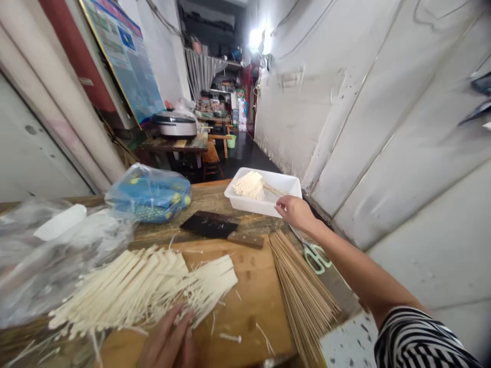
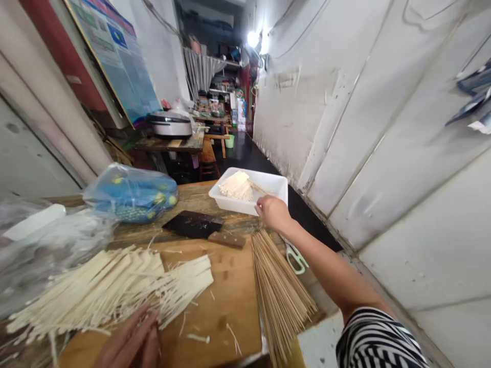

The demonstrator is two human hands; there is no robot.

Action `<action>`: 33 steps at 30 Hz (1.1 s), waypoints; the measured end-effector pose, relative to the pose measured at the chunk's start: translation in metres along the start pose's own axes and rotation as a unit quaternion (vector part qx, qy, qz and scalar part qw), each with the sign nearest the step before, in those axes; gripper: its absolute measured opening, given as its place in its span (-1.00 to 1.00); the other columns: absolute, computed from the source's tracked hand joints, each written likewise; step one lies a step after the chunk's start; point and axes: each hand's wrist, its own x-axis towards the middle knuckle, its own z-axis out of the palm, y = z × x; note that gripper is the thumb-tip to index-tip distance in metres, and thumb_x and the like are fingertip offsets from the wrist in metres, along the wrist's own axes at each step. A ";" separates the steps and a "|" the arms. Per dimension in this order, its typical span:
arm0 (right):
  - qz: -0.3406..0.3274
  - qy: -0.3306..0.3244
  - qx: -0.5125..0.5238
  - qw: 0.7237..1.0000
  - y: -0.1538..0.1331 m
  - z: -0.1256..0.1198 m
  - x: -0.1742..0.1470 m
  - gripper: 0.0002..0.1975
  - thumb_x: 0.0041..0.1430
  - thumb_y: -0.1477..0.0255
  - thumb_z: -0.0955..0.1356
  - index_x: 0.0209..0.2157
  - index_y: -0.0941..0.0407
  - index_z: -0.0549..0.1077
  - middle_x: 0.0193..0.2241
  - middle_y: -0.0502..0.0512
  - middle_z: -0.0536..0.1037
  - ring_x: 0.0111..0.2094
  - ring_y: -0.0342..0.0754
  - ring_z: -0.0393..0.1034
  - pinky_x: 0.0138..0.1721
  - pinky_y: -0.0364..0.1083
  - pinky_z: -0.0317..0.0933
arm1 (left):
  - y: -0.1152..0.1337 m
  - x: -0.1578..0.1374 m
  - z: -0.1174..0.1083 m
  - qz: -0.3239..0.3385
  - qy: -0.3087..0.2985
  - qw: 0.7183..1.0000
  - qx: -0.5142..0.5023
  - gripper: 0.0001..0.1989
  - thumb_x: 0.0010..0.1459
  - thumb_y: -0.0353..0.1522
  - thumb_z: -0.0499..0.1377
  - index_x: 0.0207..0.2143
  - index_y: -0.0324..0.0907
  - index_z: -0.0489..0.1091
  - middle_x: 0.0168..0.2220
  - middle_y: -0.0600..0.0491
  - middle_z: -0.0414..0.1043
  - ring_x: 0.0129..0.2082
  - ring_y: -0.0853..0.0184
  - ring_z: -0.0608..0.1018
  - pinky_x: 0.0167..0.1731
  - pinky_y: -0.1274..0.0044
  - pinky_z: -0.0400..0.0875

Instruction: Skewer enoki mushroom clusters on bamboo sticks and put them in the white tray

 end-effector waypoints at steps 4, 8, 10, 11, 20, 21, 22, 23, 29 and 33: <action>0.007 -0.111 -0.044 0.993 0.010 0.018 -0.087 -0.76 0.17 0.35 0.28 -0.39 0.18 0.52 -0.31 0.23 0.57 -0.25 0.01 0.45 -0.27 -0.14 0.17 | 0.015 0.007 -0.003 -0.030 0.022 0.999 -0.003 -0.47 0.02 -0.56 0.20 0.07 -0.11 0.32 -0.05 -0.15 0.46 -0.12 0.14 0.53 -0.03 0.29 0.39; 0.039 -0.160 -0.072 0.984 0.018 0.042 -0.129 -0.74 0.17 0.34 0.27 -0.37 0.21 0.52 -0.34 0.29 0.58 -0.27 0.06 0.47 -0.31 -0.12 0.19 | 0.019 0.007 -0.003 -0.032 0.023 0.999 -0.019 -0.52 -0.01 -0.60 0.20 0.00 -0.16 0.37 -0.08 -0.15 0.47 -0.11 0.16 0.53 -0.03 0.29 0.40; 0.054 -0.160 -0.075 0.983 0.019 0.051 -0.135 -0.73 0.19 0.35 0.25 -0.32 0.22 0.51 -0.33 0.29 0.57 -0.26 0.07 0.48 -0.31 -0.11 0.19 | 0.018 0.006 -0.003 -0.033 0.023 0.999 -0.027 -0.53 0.00 -0.61 0.19 -0.01 -0.18 0.37 -0.07 -0.16 0.46 -0.09 0.17 0.52 -0.03 0.29 0.41; 0.060 -0.157 -0.074 0.983 0.019 0.054 -0.136 -0.74 0.20 0.36 0.24 -0.29 0.21 0.50 -0.31 0.29 0.57 -0.24 0.07 0.48 -0.31 -0.10 0.19 | 0.018 0.005 -0.002 -0.035 0.024 0.999 -0.027 -0.54 0.00 -0.61 0.18 -0.01 -0.18 0.37 -0.07 -0.16 0.46 -0.08 0.17 0.51 -0.03 0.29 0.41; 0.082 -0.131 -0.061 0.986 0.015 0.047 -0.132 -0.75 0.20 0.47 0.22 -0.39 0.26 0.50 -0.38 0.33 0.56 -0.29 0.08 0.48 -0.39 -0.11 0.14 | 0.024 0.005 -0.002 -0.035 0.021 0.999 -0.030 -0.56 0.05 -0.61 0.14 0.00 -0.16 0.34 -0.06 -0.14 0.43 -0.05 0.20 0.48 -0.02 0.29 0.40; 0.082 -0.124 -0.060 0.987 0.015 0.044 -0.132 -0.76 0.19 0.48 0.23 -0.41 0.26 0.49 -0.39 0.32 0.56 -0.31 0.08 0.48 -0.41 -0.11 0.12 | 0.024 0.006 -0.003 -0.035 0.018 0.999 -0.033 -0.57 0.06 -0.60 0.13 0.00 -0.17 0.34 -0.06 -0.14 0.43 -0.05 0.20 0.48 -0.02 0.30 0.40; 0.081 -0.115 -0.058 0.988 0.014 0.041 -0.132 -0.76 0.19 0.48 0.22 -0.42 0.25 0.48 -0.41 0.31 0.56 -0.32 0.07 0.48 -0.42 -0.12 0.10 | 0.024 0.007 -0.004 -0.036 0.011 0.999 -0.038 -0.57 0.07 -0.60 0.13 0.01 -0.17 0.34 -0.06 -0.14 0.43 -0.04 0.21 0.48 -0.02 0.31 0.40; 0.079 -0.104 -0.055 0.990 0.013 0.037 -0.134 -0.77 0.19 0.48 0.22 -0.42 0.24 0.47 -0.41 0.28 0.56 -0.33 0.06 0.47 -0.42 -0.12 0.09 | 0.022 0.010 -0.005 -0.032 0.002 0.999 -0.042 -0.58 0.09 -0.59 0.12 0.01 -0.18 0.33 -0.05 -0.15 0.43 -0.03 0.21 0.47 -0.01 0.31 0.39; 0.026 -0.022 0.028 0.999 -0.012 0.024 -0.166 -0.84 0.21 0.44 0.20 -0.29 0.12 0.39 -0.36 0.07 0.53 -0.36 -0.06 0.41 -0.41 -0.15 0.06 | 0.005 0.055 -0.003 -0.006 -0.123 0.992 -0.005 -0.79 0.17 -0.40 0.12 -0.14 -0.21 0.44 -0.13 -0.12 0.49 -0.06 0.18 0.47 -0.04 0.29 0.34; -0.033 -0.020 0.121 0.992 -0.037 0.035 -0.196 -0.84 0.22 0.50 0.19 -0.28 0.13 0.39 -0.34 0.08 0.51 -0.38 -0.07 0.40 -0.40 -0.15 0.08 | 0.008 0.090 0.006 -0.080 -0.231 0.965 0.092 -0.83 0.12 -0.31 0.15 -0.31 -0.16 0.51 -0.18 -0.08 0.49 -0.12 0.09 0.46 -0.15 0.23 0.28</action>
